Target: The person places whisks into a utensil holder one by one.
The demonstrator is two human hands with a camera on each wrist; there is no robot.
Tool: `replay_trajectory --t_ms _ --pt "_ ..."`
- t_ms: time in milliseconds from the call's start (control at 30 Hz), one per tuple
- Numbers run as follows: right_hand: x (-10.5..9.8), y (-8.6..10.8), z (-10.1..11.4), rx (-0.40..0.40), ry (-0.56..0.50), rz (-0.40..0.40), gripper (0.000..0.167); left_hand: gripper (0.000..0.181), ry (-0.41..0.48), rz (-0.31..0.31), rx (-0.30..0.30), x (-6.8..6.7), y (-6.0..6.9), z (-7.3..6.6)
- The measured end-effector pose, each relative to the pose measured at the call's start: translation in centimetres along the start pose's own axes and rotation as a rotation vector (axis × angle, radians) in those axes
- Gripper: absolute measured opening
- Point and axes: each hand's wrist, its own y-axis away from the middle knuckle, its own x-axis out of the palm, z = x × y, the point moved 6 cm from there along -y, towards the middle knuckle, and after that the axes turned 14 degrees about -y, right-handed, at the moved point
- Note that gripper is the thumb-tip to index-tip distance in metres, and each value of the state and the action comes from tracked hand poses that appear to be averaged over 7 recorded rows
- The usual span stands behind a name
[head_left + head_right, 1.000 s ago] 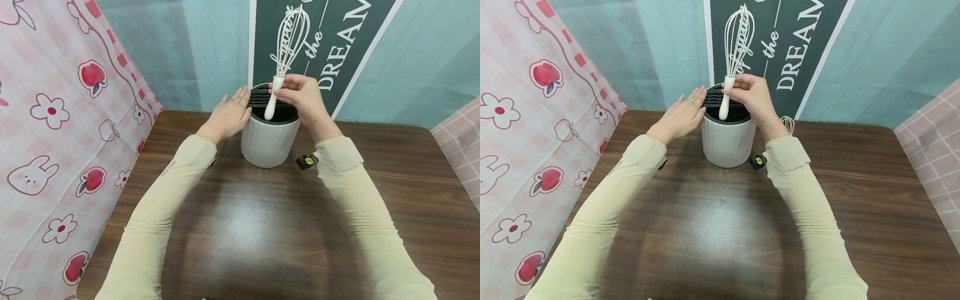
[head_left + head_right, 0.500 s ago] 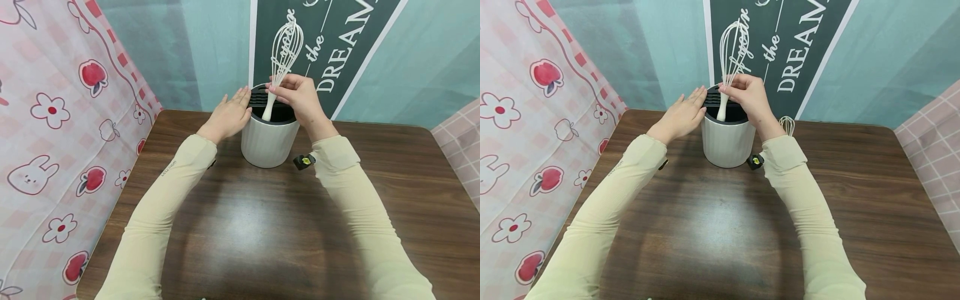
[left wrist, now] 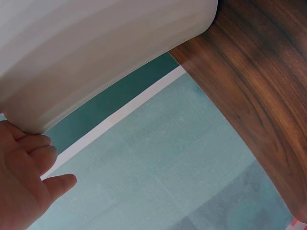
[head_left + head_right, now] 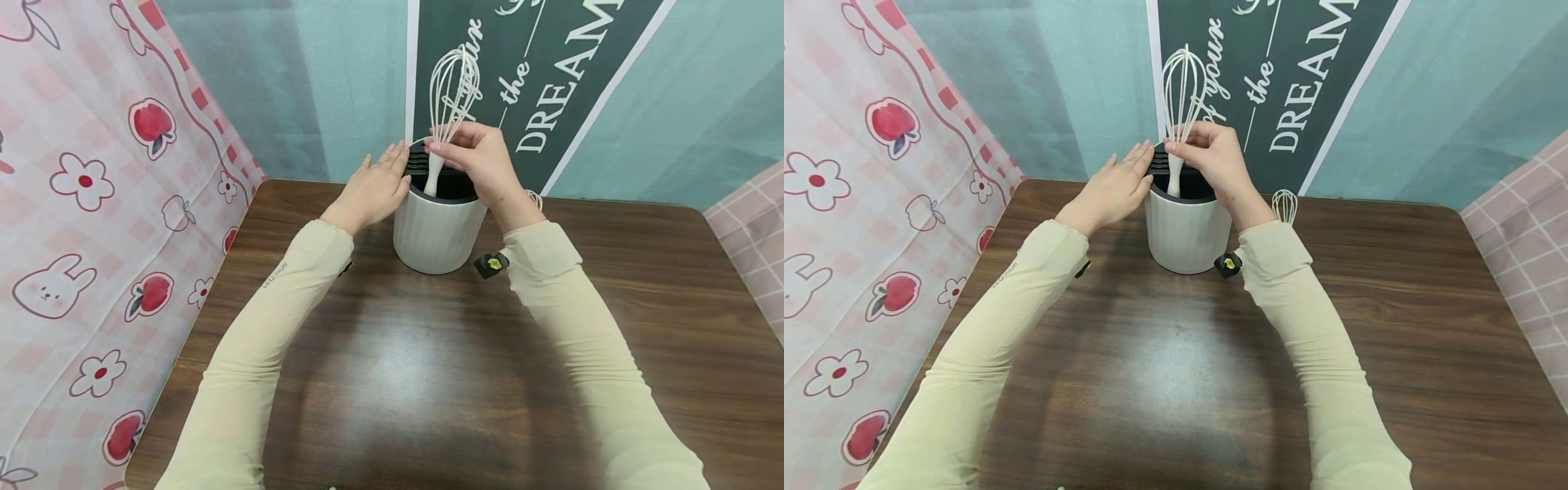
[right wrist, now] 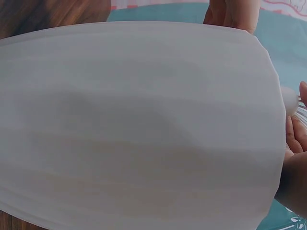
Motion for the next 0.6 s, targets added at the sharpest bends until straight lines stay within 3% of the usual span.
replay_trajectory --t_ms 600 --pt "-0.05 0.38 -0.73 0.002 -0.035 0.006 0.03 0.058 -0.011 0.009 0.004 0.13 0.2 -0.57"
